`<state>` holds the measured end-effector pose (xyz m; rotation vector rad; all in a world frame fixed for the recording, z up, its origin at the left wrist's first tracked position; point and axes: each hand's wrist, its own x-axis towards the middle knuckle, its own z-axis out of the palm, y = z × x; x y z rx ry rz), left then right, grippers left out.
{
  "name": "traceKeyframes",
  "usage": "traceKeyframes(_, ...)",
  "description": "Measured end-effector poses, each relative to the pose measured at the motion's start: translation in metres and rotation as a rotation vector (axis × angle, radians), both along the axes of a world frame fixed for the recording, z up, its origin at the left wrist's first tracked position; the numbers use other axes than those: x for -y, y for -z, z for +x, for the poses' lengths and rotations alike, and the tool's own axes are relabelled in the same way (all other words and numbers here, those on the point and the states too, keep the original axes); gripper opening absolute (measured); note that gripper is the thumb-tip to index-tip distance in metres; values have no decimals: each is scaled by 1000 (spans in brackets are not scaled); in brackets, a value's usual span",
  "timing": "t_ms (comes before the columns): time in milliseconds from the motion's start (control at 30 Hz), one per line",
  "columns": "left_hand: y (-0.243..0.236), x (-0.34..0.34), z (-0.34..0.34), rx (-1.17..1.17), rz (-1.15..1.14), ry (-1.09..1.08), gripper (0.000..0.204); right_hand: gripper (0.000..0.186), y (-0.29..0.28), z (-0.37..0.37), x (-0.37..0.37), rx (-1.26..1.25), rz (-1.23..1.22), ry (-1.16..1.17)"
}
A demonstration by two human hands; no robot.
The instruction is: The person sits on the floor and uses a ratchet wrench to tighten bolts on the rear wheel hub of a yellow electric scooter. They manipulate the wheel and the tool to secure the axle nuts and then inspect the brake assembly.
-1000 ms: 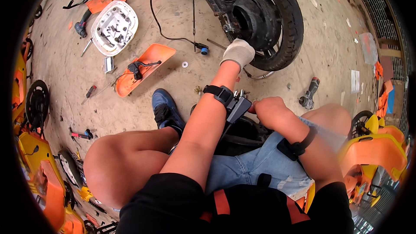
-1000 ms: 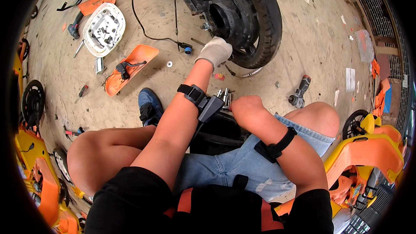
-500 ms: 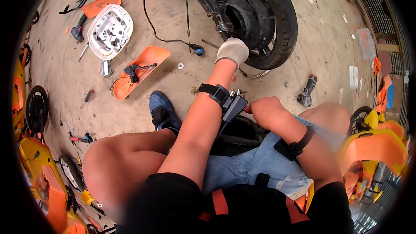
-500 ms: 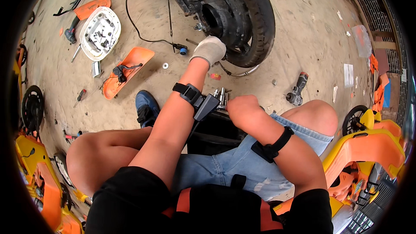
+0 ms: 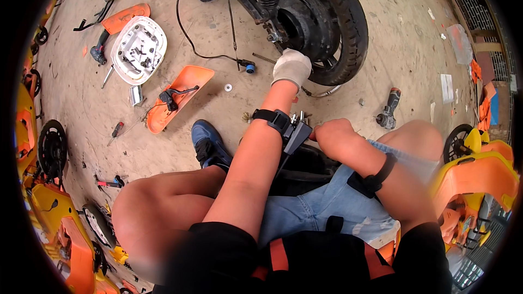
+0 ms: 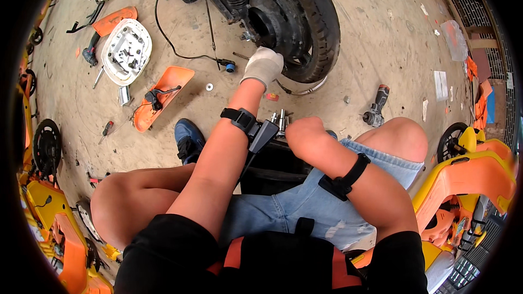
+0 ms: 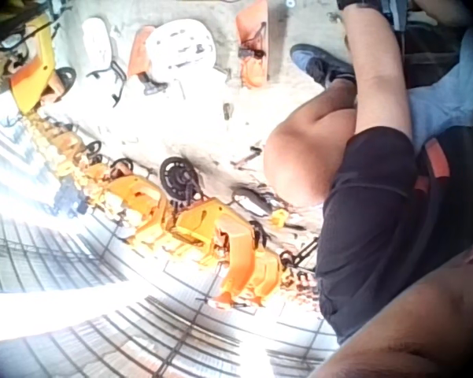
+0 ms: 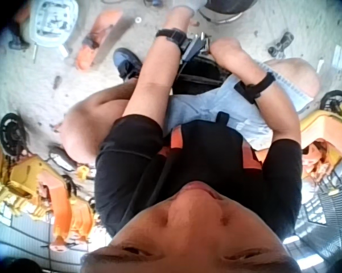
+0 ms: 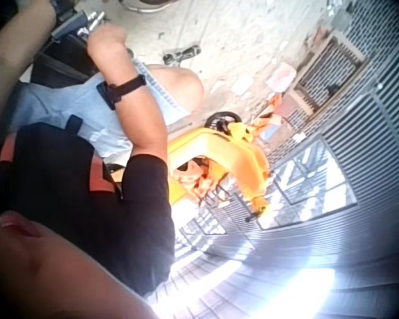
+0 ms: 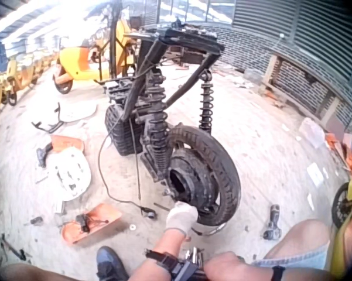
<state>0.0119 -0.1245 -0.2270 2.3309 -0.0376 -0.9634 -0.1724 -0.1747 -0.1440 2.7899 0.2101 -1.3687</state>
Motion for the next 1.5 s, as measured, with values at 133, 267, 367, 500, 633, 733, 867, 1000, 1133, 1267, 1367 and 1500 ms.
traceKeyframes(133, -1, 5, -13, 23, -35, -182, 43, 18, -5, 2, -6, 15, -23, -13)
traceKeyframes(267, 34, 4, -13, 36, 23, -144, 45, 18, -3, -1, -8, 44, -57, -44)
traceKeyframes(367, 57, 7, -11, 103, -7, -12, 42, 18, 4, -6, -4, 89, -19, 14)
traceKeyframes(500, 7, 3, -13, 83, 15, 112, 25, 17, 2, -2, -4, 10, -19, 2)
traceKeyframes(633, 10, 2, 11, 116, 85, 668, 17, 17, 3, 1, -8, -16, -25, -15)
traceKeyframes(733, 9, 2, 15, 265, 112, 812, 22, 17, 6, -2, -7, 0, -18, -15)
traceKeyframes(867, -7, 1, 19, 378, 215, 996, 22, 18, 10, -7, -2, 39, 28, 41)
traceKeyframes(1000, 2, 2, 15, 440, 221, 940, 17, 20, 10, -5, -4, 16, 22, 48)
traceKeyframes(1133, 10, 5, 3, 440, 188, 755, 20, 21, 5, -2, -5, -35, -14, 13)
traceKeyframes(1267, 65, 13, 7, 68, 151, 246, 27, 20, -1, 4, -12, -34, -1, -51)
traceKeyframes(1367, 35, 11, -2, -76, 49, -92, 36, 20, 2, 1, -9, -22, -11, -27)
traceKeyframes(1500, 0, 2, -7, -233, -55, -358, 47, 19, 5, -4, -7, 10, -7, 5)
